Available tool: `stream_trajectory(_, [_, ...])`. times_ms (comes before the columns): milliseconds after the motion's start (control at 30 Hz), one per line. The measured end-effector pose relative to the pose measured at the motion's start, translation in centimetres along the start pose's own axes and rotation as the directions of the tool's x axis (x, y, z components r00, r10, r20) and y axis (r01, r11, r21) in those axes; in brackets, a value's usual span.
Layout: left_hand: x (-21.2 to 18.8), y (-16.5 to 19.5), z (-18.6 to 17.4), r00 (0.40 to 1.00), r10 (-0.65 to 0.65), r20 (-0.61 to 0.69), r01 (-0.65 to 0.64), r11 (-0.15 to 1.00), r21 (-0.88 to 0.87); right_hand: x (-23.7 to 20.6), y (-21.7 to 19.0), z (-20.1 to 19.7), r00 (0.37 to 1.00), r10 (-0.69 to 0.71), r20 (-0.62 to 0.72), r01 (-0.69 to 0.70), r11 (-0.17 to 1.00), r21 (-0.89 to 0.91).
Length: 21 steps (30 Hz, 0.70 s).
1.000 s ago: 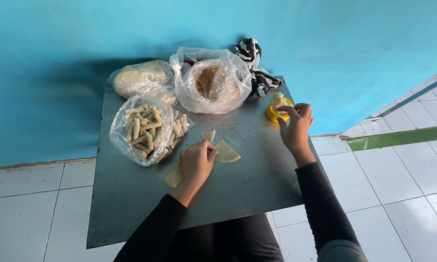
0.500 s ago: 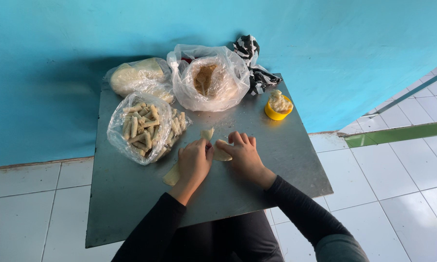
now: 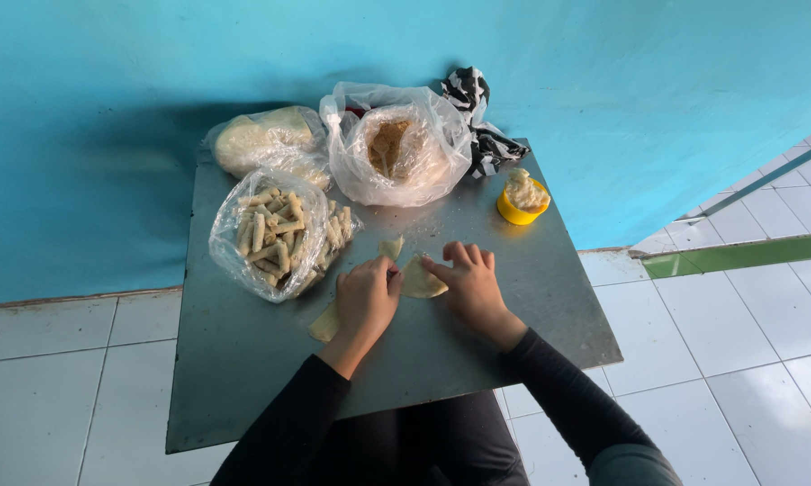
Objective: The person sits at a small metal table and folds stuffed snack rolls. They take a square wrapper, place filling from a yellow cup onto it, fold and roll the wrapper closed by hand, and place the finished roll into a plastic bag with other completed rolls.
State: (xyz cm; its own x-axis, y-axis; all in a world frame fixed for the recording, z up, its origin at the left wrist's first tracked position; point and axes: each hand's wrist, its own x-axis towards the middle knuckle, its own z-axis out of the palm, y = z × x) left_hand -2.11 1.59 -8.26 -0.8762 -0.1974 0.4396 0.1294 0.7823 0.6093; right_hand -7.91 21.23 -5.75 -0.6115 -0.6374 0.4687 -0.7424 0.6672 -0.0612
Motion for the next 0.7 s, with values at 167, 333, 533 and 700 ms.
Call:
stream_trajectory(167, [0.1,0.0,0.0,1.0,-0.006,-0.007,0.006,1.0,0.004,0.1,1.2,-1.4,0.984,0.178,-0.032,-0.168,0.964,0.207])
stream_trajectory(333, [0.1,0.0,-0.2,1.0,0.0,-0.02,0.001,0.999,0.05,5.2,1.3,-2.1,0.938,0.295,-0.184,-0.187,0.874,0.448])
stream_trajectory(533, [0.0,-0.2,-0.5,0.999,0.029,-0.022,-0.029,0.999,0.028,13.9,1.5,-0.2,0.964,0.112,-0.242,-0.039,0.957,0.287])
stream_trajectory(700, [0.1,-0.2,-0.3,0.999,0.031,-0.007,-0.031,0.999,0.041,17.6,2.9,1.1,0.997,-0.058,0.044,0.045,0.965,0.259])
